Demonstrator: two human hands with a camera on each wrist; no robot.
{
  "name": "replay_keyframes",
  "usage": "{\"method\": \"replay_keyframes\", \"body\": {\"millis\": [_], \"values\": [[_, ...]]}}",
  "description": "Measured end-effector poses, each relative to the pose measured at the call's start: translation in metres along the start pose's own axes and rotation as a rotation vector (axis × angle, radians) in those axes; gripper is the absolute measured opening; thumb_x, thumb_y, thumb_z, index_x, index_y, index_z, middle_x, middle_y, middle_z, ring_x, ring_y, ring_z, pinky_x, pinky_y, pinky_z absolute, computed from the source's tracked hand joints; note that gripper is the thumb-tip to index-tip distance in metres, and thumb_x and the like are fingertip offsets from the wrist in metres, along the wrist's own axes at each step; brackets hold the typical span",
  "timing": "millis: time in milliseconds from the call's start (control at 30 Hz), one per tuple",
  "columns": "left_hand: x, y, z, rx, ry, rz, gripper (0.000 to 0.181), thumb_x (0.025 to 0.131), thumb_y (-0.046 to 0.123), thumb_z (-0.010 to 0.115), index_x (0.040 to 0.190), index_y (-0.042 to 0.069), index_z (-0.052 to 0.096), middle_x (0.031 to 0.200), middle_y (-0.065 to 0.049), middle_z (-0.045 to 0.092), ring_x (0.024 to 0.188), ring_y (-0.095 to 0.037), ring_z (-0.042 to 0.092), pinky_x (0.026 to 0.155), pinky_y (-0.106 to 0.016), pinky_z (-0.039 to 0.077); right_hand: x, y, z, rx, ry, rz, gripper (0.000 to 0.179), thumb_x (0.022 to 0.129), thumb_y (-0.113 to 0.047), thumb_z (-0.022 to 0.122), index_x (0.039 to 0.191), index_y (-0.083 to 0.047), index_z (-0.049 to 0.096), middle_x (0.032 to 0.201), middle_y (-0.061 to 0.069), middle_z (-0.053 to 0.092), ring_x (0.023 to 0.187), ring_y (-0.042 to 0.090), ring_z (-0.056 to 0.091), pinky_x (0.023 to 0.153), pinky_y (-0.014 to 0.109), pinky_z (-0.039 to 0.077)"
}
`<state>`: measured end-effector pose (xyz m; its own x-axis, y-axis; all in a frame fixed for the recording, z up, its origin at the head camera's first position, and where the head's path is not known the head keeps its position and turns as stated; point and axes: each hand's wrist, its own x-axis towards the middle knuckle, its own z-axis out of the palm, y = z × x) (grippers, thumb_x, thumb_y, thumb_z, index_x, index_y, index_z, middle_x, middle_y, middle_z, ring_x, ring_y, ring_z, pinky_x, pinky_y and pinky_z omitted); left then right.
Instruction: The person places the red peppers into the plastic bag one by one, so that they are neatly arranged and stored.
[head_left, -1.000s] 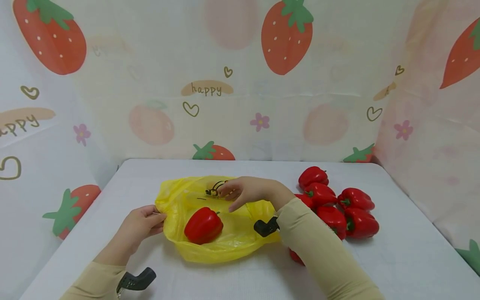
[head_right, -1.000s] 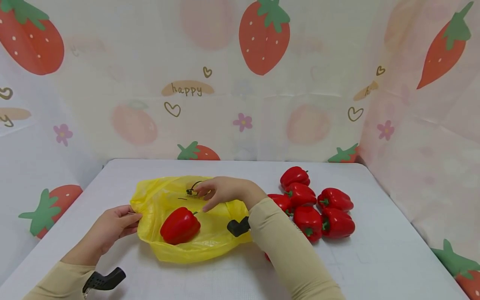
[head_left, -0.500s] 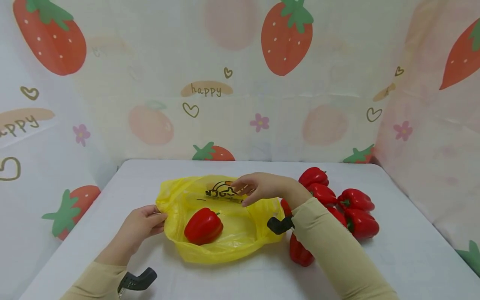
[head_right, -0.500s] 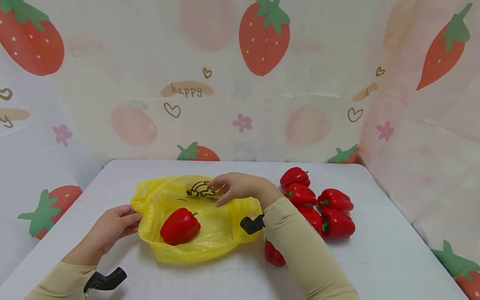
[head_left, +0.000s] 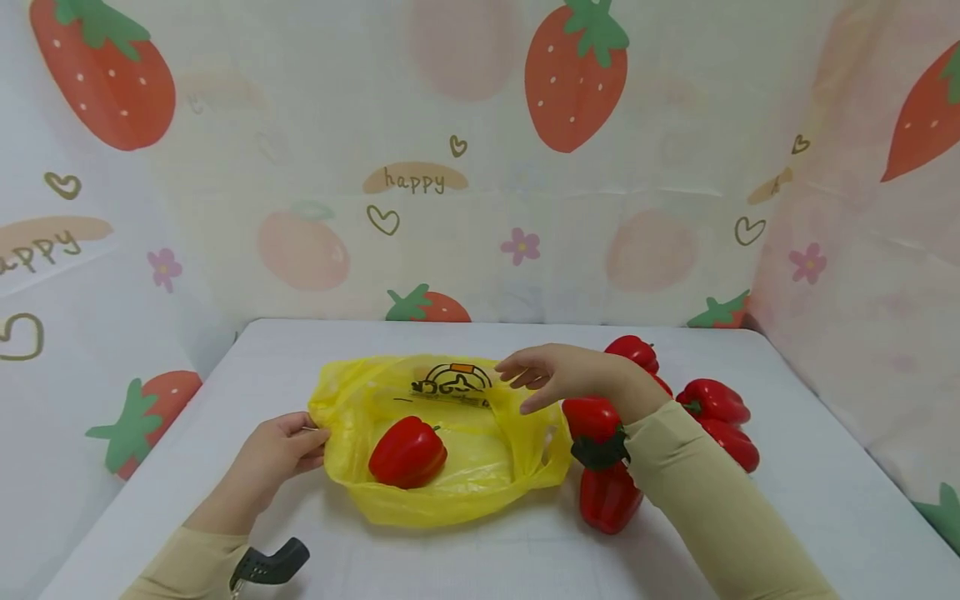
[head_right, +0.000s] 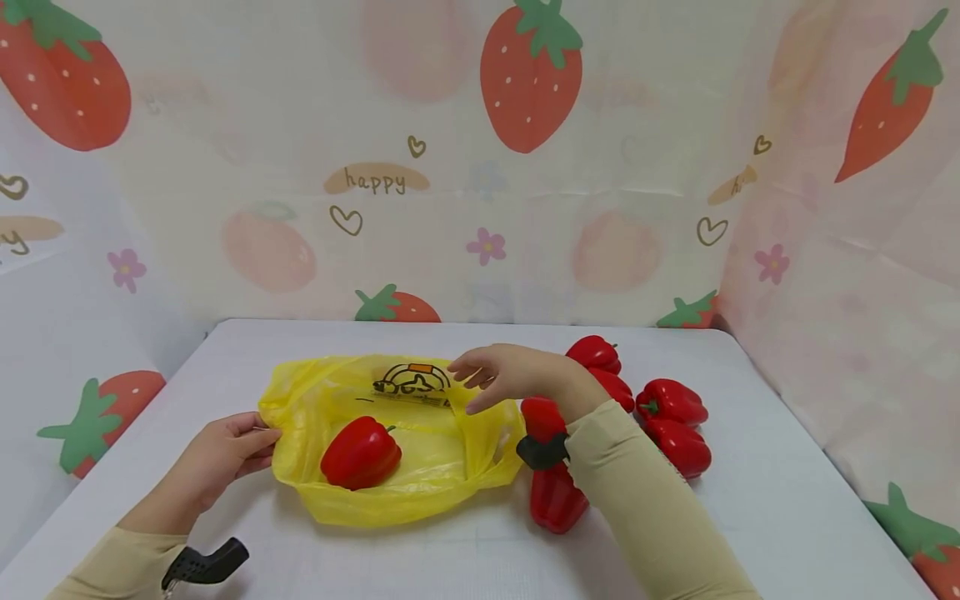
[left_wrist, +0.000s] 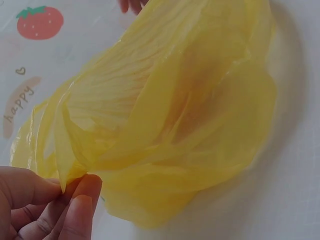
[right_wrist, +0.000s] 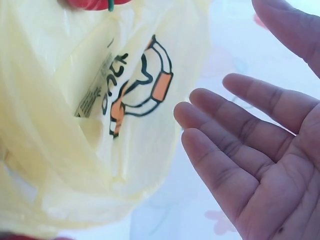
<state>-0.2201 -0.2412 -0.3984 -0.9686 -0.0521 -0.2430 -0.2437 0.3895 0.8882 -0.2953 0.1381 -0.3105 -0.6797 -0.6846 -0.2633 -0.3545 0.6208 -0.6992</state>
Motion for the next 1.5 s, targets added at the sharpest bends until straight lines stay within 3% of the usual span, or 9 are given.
{"method": "replay_keyframes", "body": {"millis": [433,700,967,1300,1500], "values": [[0.0,0.001,0.002,-0.032,-0.007,-0.003,0.041,0.09,0.027,0.058,0.119,-0.001,0.052,0.105,-0.012,0.06,0.081,-0.014,0.061,0.075,-0.027,0.054,-0.049,0.016,-0.002,0.045,0.036,0.066,0.062,0.077,-0.021,0.073,0.132,-0.017,0.046,0.131,0.007,0.049,0.123,0.028,0.044,0.087,0.034,0.049],[-0.002,-0.001,0.002,-0.026,0.0,0.01,0.04,0.091,0.026,0.057,0.119,-0.002,0.052,0.104,-0.012,0.061,0.081,-0.014,0.061,0.074,-0.026,0.054,-0.078,0.035,0.0,0.062,0.034,0.035,0.061,0.078,-0.021,0.072,0.133,-0.016,0.045,0.134,0.007,0.048,0.125,0.027,0.042,0.091,0.038,0.047],[-0.001,-0.002,0.003,-0.028,0.002,-0.001,0.041,0.09,0.027,0.057,0.12,0.0,0.052,0.106,-0.012,0.06,0.081,-0.015,0.062,0.075,-0.026,0.053,-0.102,0.056,0.012,0.166,0.026,0.133,0.065,0.074,-0.018,0.076,0.132,-0.013,0.047,0.13,0.013,0.049,0.122,0.035,0.042,0.082,0.04,0.052],[0.0,-0.003,0.002,-0.022,-0.004,0.006,0.042,0.091,0.028,0.057,0.121,0.0,0.052,0.108,-0.012,0.06,0.083,-0.015,0.062,0.076,-0.027,0.053,-0.112,0.071,0.023,0.226,0.022,0.11,0.062,0.075,-0.012,0.075,0.131,-0.011,0.048,0.127,0.012,0.049,0.118,0.035,0.044,0.081,0.038,0.052],[0.001,-0.005,0.004,-0.026,-0.006,0.005,0.042,0.09,0.028,0.057,0.121,0.0,0.052,0.108,-0.012,0.06,0.083,-0.015,0.062,0.076,-0.027,0.053,-0.113,0.072,0.027,0.178,0.045,0.143,0.063,0.073,-0.012,0.075,0.13,-0.017,0.05,0.126,0.008,0.049,0.117,0.031,0.043,0.08,0.037,0.053]]}}
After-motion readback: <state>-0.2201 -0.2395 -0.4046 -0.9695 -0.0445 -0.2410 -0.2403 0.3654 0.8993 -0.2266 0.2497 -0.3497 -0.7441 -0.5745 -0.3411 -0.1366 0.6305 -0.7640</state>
